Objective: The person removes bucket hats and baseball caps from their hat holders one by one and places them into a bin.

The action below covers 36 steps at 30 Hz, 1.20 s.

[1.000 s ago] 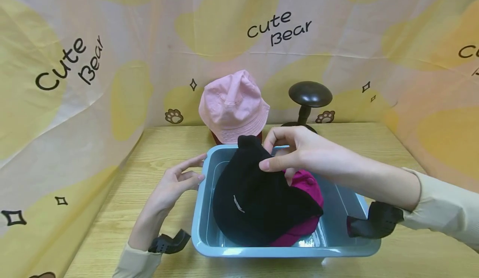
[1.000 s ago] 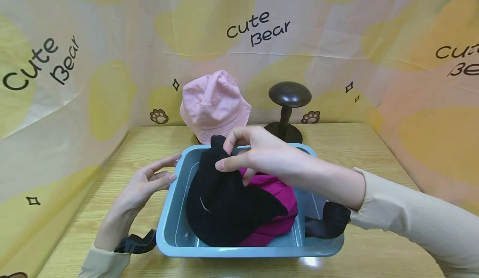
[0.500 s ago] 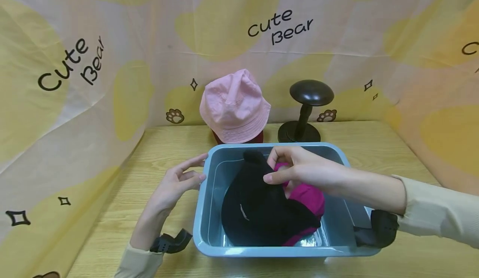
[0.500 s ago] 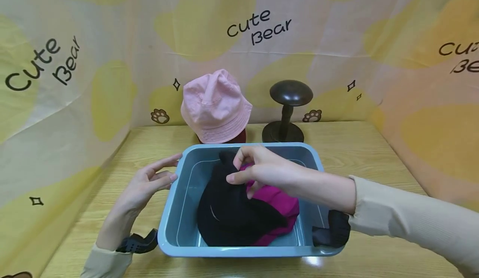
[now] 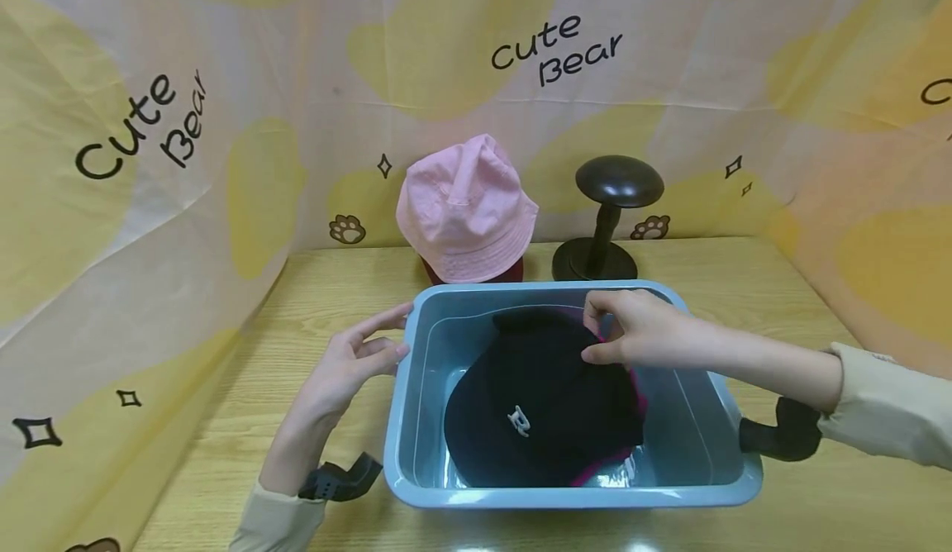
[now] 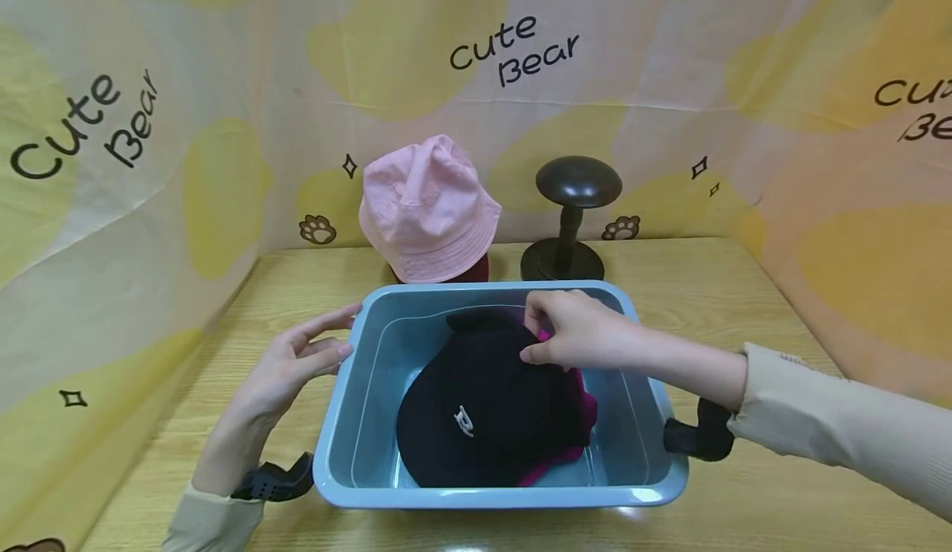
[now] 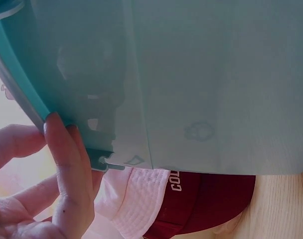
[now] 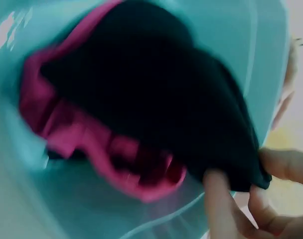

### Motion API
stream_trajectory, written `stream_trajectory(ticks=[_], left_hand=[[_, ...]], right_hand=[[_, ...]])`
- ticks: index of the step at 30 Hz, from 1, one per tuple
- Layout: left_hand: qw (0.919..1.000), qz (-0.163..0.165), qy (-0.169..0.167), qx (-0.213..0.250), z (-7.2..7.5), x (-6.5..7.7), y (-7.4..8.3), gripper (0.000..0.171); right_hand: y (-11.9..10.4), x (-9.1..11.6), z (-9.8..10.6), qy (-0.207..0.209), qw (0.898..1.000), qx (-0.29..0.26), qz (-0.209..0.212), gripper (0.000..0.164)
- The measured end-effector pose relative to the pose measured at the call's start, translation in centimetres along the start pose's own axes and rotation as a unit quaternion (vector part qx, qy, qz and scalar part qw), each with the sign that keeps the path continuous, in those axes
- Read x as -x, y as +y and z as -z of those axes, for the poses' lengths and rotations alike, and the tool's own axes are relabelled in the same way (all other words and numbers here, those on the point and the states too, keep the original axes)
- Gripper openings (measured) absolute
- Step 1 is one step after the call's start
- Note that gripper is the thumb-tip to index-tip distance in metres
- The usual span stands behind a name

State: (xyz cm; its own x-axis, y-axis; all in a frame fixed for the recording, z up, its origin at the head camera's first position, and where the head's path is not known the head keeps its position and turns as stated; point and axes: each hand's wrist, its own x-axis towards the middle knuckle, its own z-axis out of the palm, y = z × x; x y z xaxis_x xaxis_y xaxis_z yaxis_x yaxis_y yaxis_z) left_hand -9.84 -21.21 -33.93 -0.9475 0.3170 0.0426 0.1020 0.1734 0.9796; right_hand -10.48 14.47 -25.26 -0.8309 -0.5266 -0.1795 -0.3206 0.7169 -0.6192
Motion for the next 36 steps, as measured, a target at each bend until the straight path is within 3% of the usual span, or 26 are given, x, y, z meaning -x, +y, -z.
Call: stream_trajectory(ticks=[4,7,9,11,15,17,19,24,26,36], left_hand=[[1.0000,-0.002,0.000,0.002,0.1,0.0,0.0,0.054],[1.0000,-0.002,0.000,0.001,0.1,-0.1,0.0,0.054],[1.0000,-0.002,0.000,0.000,0.1,-0.1,0.0,0.054],[1.0000,-0.003,0.000,-0.001,0.1,-0.1,0.0,0.054],[1.0000,-0.002,-0.001,-0.002,0.2,-0.2,-0.1,0.054],[1.0000,-0.001,-0.003,0.000,0.2,-0.2,-0.1,0.054],[1.0000,0.001,-0.005,0.000,0.2,-0.2,-0.1,0.054],[1.0000,0.001,-0.004,0.000,0.2,-0.2,-0.2,0.054],[1.0000,0.001,-0.004,0.000,0.2,-0.2,-0.2,0.054],[1.0000,-0.005,-0.006,0.003,0.3,-0.3,-0.3,0.054]], right_hand=[[0.8,0.0,0.2,0.047,0.985,0.162,0.037,0.028],[1.3,-0.1,0.1,0.064,0.968,0.237,0.055,0.029],[1.6,-0.3,0.0,0.077,0.952,0.283,0.089,0.037],[1.9,-0.5,-0.2,0.085,0.930,0.330,0.141,0.049],[2.3,-0.9,-0.3,0.067,0.865,0.430,0.252,0.067],[2.4,-1.0,-0.3,0.044,0.844,0.457,0.277,0.067],[2.4,-1.0,-0.4,0.013,0.845,0.459,0.275,0.066],[2.1,-1.2,-0.3,-0.055,0.886,0.408,0.214,0.068],[2.1,-1.3,-0.3,-0.070,0.893,0.399,0.196,0.072],[2.0,-2.4,-0.3,-0.124,0.893,0.405,0.150,0.075]])
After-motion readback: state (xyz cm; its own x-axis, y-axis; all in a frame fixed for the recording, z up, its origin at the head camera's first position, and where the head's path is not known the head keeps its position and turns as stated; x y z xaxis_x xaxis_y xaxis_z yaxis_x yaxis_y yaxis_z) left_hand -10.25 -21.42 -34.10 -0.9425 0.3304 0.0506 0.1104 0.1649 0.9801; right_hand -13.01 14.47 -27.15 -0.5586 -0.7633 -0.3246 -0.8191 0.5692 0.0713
